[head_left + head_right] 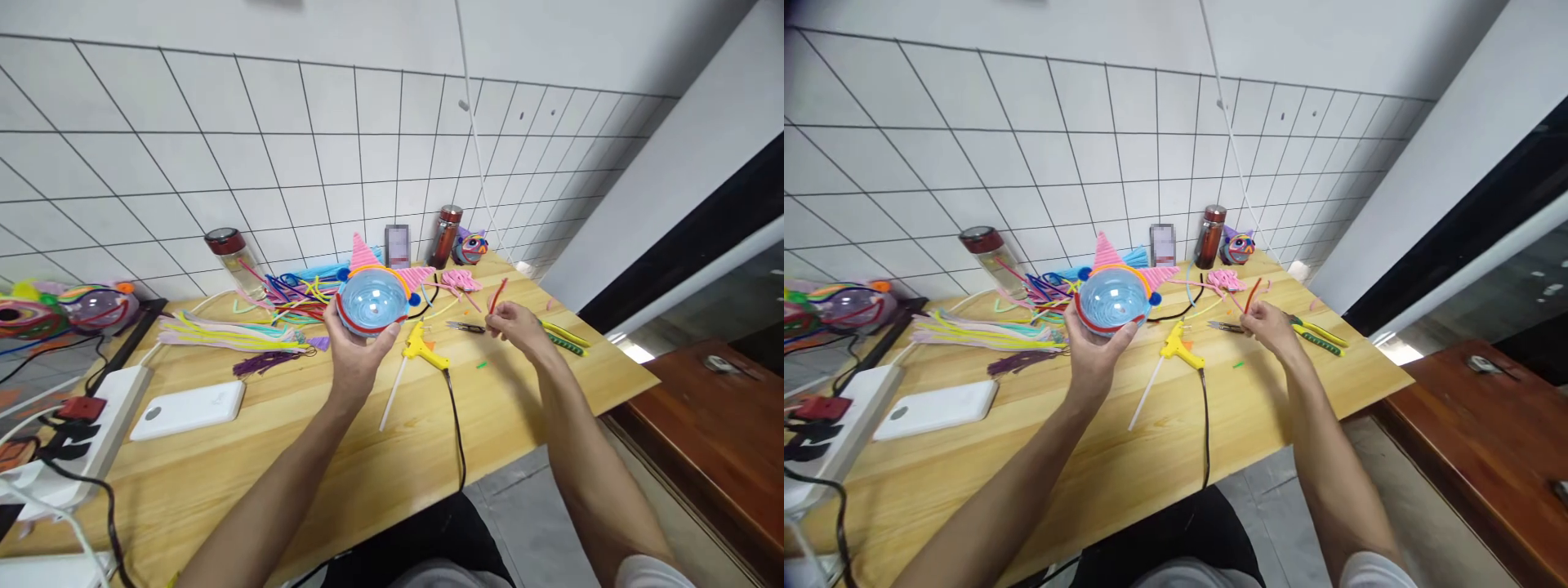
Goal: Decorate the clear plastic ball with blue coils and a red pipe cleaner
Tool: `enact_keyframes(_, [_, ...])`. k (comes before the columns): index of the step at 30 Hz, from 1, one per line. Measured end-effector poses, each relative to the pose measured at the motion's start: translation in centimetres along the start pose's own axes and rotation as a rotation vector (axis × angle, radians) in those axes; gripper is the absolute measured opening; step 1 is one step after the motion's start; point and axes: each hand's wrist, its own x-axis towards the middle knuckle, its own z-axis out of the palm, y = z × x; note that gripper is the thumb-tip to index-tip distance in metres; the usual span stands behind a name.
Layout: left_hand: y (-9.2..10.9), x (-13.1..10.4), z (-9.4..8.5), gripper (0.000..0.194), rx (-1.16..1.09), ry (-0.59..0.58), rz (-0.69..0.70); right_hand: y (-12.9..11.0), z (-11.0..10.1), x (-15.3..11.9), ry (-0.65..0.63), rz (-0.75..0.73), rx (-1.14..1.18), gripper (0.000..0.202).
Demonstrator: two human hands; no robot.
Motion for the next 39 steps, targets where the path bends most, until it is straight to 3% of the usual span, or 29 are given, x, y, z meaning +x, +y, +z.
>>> enact_keyframes(4, [-0.3,-0.1,0.1,0.101,-0.008,0.004,-0.004,3.3,-2.6,0.5,0.074,0.119,-0.214,0.017])
enact_keyframes(8, [-0.4,-0.2,0.1,0.101,0.025,0.014,0.017,3.5,-1.8,-0.6,0.115,0.078,-0.223,0.01])
enact_keyframes(10, [-0.3,-0.5,0.2,0.103,0.039,0.021,0.029,2.3,0.0,-1.8,0.075,0.003,-0.15,0.016])
enact_keyframes(13, [0.0,-1.2,0.3,0.106,0.049,0.024,0.048,-0.5,3.8,-4.6,-0.108,-0.155,0.06,0.034])
enact_keyframes(16, [0.3,-1.9,0.4,0.107,0.065,0.03,0.073,-3.8,7.5,-7.9,-0.312,-0.327,0.542,0.05])
enact_keyframes(20, [0.7,-2.3,0.4,0.109,0.077,0.04,0.111,-7.6,10.2,-10.5,-0.4,-0.39,0.894,0.048])
enact_keyframes(26, [1.3,-2.4,0.5,0.107,0.062,0.028,0.15,-10.1,10.7,-11.5,-0.388,-0.363,1.002,0.044])
enact_keyframes(31, [1.5,-2.6,0.4,0.11,0.1,0.021,0.176,-10.3,10.7,-11.9,-0.366,-0.344,1.04,0.041])
enact_keyframes(39, [1.3,-2.8,0.2,0.115,0.129,0.03,0.197,-10.5,10.7,-12.8,-0.361,-0.343,1.016,0.055])
